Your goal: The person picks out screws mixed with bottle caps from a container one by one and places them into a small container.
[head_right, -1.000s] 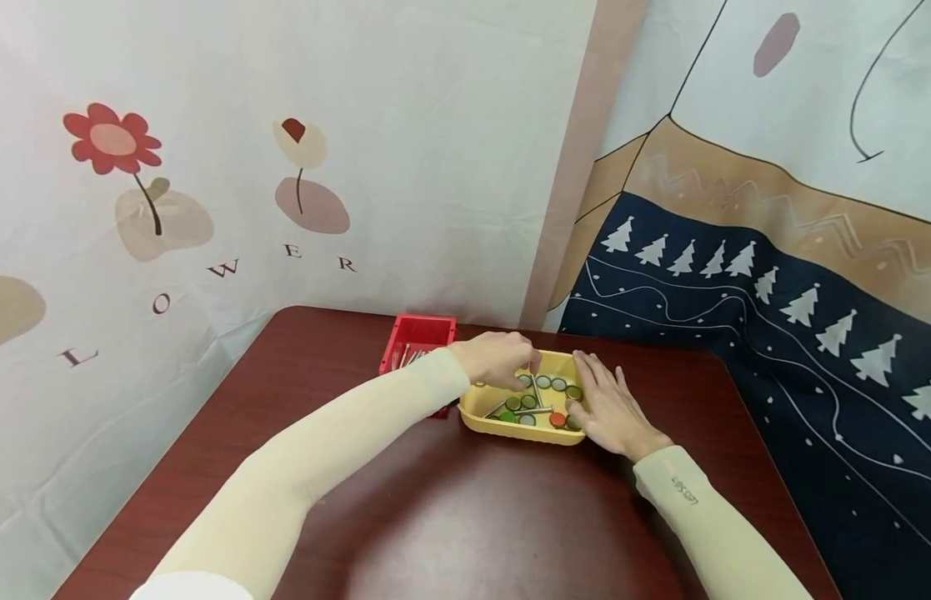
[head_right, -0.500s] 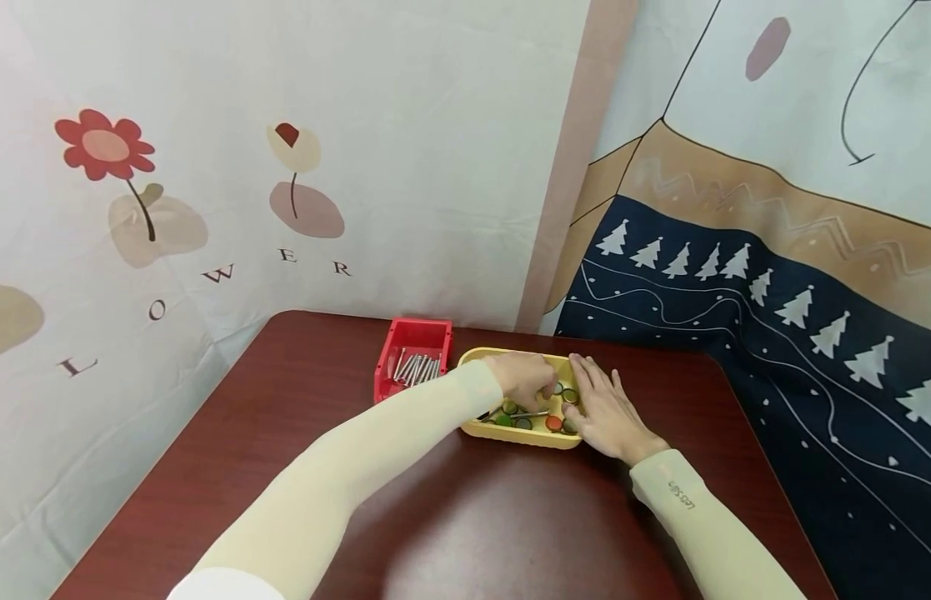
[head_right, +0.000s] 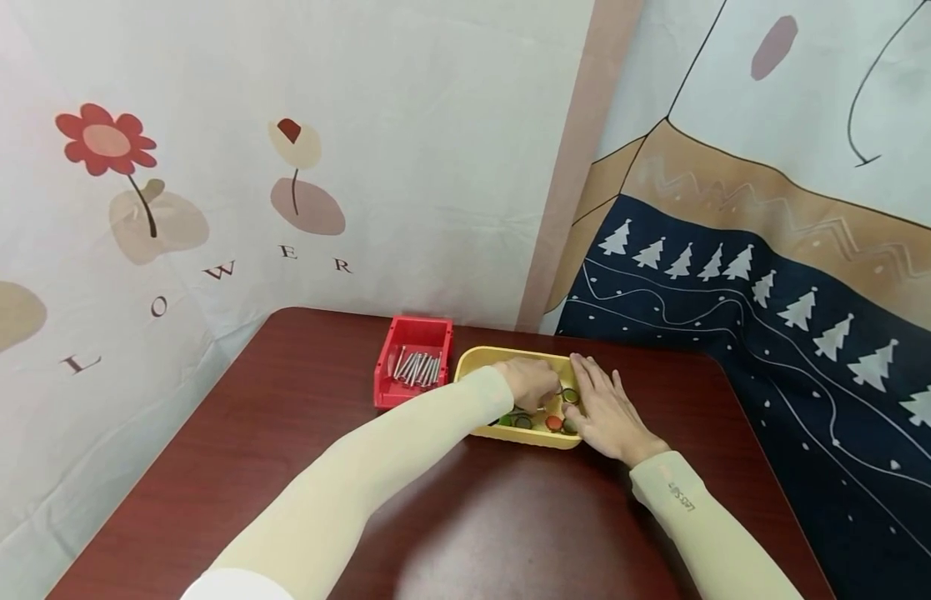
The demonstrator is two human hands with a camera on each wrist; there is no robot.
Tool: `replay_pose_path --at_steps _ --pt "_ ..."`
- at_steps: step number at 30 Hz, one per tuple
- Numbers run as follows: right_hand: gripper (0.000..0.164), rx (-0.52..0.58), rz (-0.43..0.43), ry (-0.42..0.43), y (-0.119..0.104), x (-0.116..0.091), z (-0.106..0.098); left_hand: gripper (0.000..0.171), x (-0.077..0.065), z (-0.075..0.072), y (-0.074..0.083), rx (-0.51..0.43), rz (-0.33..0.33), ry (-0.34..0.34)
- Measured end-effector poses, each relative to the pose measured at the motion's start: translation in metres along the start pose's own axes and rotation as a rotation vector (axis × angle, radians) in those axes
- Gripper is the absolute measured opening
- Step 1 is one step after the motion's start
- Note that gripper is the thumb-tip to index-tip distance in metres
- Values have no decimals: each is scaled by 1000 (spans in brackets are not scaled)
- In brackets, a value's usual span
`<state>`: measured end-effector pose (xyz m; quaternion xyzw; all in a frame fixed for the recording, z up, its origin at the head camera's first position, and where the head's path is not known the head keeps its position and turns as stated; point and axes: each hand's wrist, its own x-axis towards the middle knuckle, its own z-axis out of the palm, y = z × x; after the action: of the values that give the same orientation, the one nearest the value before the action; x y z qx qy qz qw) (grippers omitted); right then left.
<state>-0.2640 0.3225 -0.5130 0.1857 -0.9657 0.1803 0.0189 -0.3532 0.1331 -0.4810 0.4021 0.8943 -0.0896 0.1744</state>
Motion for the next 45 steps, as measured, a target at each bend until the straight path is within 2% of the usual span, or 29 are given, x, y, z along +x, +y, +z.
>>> replay_pose_path --at_steps 1,2,4,8,11,14,19,24,28,35,39,45 --pt "86 2 1 1 0 0 1 10 -2 0 -1 10 -7 -1" --pt "86 2 3 0 0 0 1 17 3 4 -7 9 -7 -8" --pt "87 1 3 -1 0 0 1 19 1 6 -11 24 -50 -10" --pt "88 -1 12 -8 0 0 2 9 -28 -4 -15 33 -94 1" --pt "88 0 16 -8 -1 0 2 7 -57 -15 -18 6 -86 43" --pt "87 -3 13 -3 -3 -1 1 6 -69 -17 -25 -37 -79 90" --pt "86 -4 7 -4 -4 -3 1 19 -71 -14 -36 -137 -82 122" --pt "87 -4 2 2 -4 -2 1 7 -78 -15 -42 -243 -95 192" --pt "87 -1 -4 11 -4 1 1 20 -84 -18 -44 -293 -87 246" --pt "87 1 -5 8 -3 0 2 23 -95 -21 -48 -399 -93 267" --pt "87 3 -5 6 -4 -1 0 24 -101 -20 -52 -425 -97 284" --pt "87 7 -2 8 -3 -1 0 25 -113 -19 -57 -422 -90 348"
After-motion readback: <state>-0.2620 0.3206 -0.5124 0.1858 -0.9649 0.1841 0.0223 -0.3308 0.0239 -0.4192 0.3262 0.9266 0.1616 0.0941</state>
